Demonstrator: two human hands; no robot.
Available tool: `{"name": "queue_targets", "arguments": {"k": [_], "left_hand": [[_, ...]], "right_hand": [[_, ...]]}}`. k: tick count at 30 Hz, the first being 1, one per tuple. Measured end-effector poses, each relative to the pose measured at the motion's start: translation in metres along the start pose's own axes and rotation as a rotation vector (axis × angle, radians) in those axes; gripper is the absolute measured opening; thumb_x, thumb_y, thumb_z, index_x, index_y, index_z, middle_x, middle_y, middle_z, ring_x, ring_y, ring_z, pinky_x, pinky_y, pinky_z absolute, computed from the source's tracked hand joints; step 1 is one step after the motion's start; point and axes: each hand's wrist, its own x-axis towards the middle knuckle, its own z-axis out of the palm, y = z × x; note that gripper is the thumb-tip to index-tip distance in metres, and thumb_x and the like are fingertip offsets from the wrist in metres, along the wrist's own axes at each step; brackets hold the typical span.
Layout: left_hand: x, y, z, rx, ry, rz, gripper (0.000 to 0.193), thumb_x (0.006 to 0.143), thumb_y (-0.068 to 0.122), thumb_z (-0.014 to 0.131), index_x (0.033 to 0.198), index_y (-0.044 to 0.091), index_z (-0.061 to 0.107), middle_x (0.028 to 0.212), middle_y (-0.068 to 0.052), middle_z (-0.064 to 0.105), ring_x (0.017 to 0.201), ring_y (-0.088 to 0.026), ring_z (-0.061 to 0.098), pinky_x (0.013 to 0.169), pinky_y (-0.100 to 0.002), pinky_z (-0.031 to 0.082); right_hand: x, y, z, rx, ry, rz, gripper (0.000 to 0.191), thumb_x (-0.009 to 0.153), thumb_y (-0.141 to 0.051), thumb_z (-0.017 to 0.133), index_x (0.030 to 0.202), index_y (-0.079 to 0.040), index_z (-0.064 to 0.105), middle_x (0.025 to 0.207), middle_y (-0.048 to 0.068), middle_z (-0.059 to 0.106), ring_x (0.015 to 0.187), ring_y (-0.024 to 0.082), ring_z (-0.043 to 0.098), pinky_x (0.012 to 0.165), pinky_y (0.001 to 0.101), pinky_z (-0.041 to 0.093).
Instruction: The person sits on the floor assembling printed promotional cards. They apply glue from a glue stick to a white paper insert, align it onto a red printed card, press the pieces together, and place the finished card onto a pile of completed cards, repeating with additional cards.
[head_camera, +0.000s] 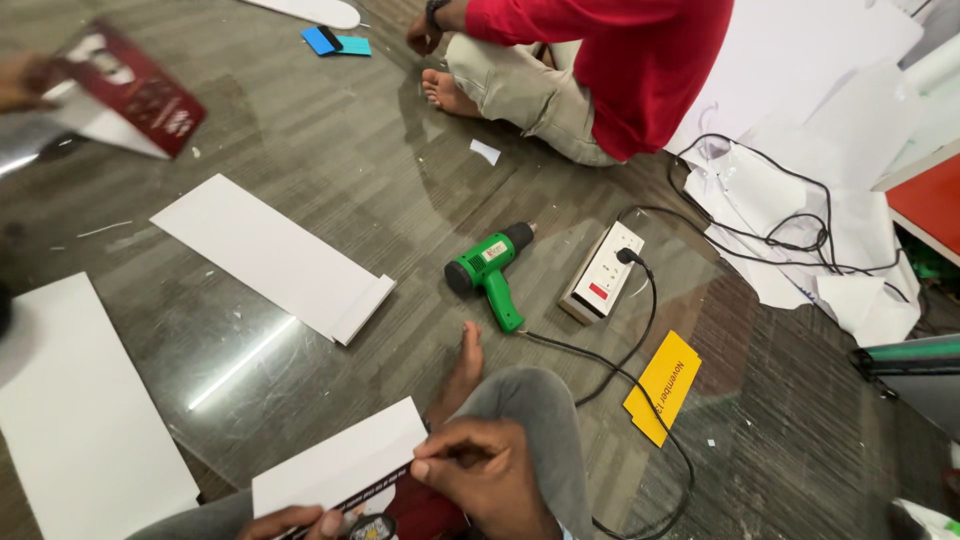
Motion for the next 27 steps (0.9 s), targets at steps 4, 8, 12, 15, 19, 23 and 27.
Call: {"name": "queue_targets", "arguments": {"k": [4, 8, 12, 15, 19, 23, 27], "left_hand": [[0.003, -0.005, 0.011, 0.165, -0.124, 0.162, 0.087, 0.104, 0.065, 0.025, 0.164, 0.003, 0.013, 0.168, -0.017, 0.024, 0.154, -0.026, 0.025, 0.124, -0.035, 0.021], [0.007, -0.008, 0.012, -0.223, -0.109, -0.171, 0.075, 0.107, 0.057, 0.024, 0.162, 0.008, 0.013, 0.171, -0.011, 0.015, 0.156, -0.021, 0.016, 0.124, -0.036, 0.016], [-0.011, -0.013, -0.006, -0.156, -0.004, -0.138, 0.061, 0.095, 0.047, 0.045, 0.142, 0.010, 0.034, 0.145, -0.011, 0.035, 0.135, -0.020, 0.036, 0.110, -0.034, 0.030], [-0.081, -0.009, -0.044, 0.032, 0.125, 0.013, 0.051, 0.086, 0.040, 0.060, 0.126, 0.010, 0.050, 0.125, -0.011, 0.050, 0.119, -0.019, 0.051, 0.099, -0.033, 0.041], [-0.201, 0.020, -0.078, 0.409, 0.416, 0.249, 0.037, 0.075, 0.030, 0.081, 0.106, 0.011, 0.071, 0.100, -0.011, 0.070, 0.098, -0.018, 0.070, 0.084, -0.032, 0.055], [-0.248, 0.065, -0.065, 0.676, 0.587, 0.203, 0.030, 0.072, 0.022, 0.093, 0.099, 0.013, 0.082, 0.078, -0.007, 0.079, 0.069, -0.013, 0.076, 0.064, -0.028, 0.056], [-0.235, 0.105, -0.059, 0.342, 0.463, 0.297, 0.022, 0.086, 0.006, 0.084, 0.107, 0.003, 0.076, 0.089, -0.009, 0.081, 0.081, -0.013, 0.080, 0.068, -0.023, 0.062]], "right_hand": [[-0.002, 0.013, -0.004, 0.010, -0.054, -0.133, 0.010, 0.086, 0.003, 0.080, 0.094, 0.006, 0.075, 0.090, 0.010, 0.077, 0.086, 0.012, 0.072, 0.078, 0.0281, 0.056], [-0.001, 0.028, -0.013, 0.065, 0.026, 0.076, 0.018, 0.082, 0.002, 0.084, 0.098, 0.006, 0.074, 0.083, 0.010, 0.074, 0.074, 0.012, 0.065, 0.068, 0.0290, 0.049], [0.003, 0.028, -0.021, 0.266, -0.098, 0.195, 0.057, 0.081, 0.000, 0.078, 0.137, 0.002, 0.065, 0.097, 0.006, 0.060, 0.092, 0.012, 0.058, 0.086, 0.0289, 0.044], [0.003, 0.016, -0.017, 0.390, -0.145, 0.247, 0.075, 0.075, -0.003, 0.070, 0.149, 0.000, 0.055, 0.117, 0.011, 0.064, 0.112, 0.017, 0.061, 0.103, 0.0315, 0.044], [-0.003, -0.006, -0.007, 0.231, -0.225, 0.326, 0.070, 0.076, -0.010, 0.072, 0.142, 0.008, 0.058, 0.129, 0.011, 0.068, 0.126, 0.019, 0.061, 0.111, 0.0298, 0.038], [-0.006, -0.015, 0.000, -0.061, -0.152, 0.122, 0.072, 0.081, -0.012, 0.086, 0.145, 0.003, 0.058, 0.126, 0.010, 0.065, 0.114, 0.017, 0.061, 0.099, 0.0330, 0.051], [-0.006, -0.013, 0.007, 0.025, -0.104, 0.105, 0.062, 0.081, 0.001, 0.082, 0.139, 0.006, 0.059, 0.126, 0.014, 0.068, 0.116, 0.020, 0.066, 0.099, 0.0332, 0.054]]}}
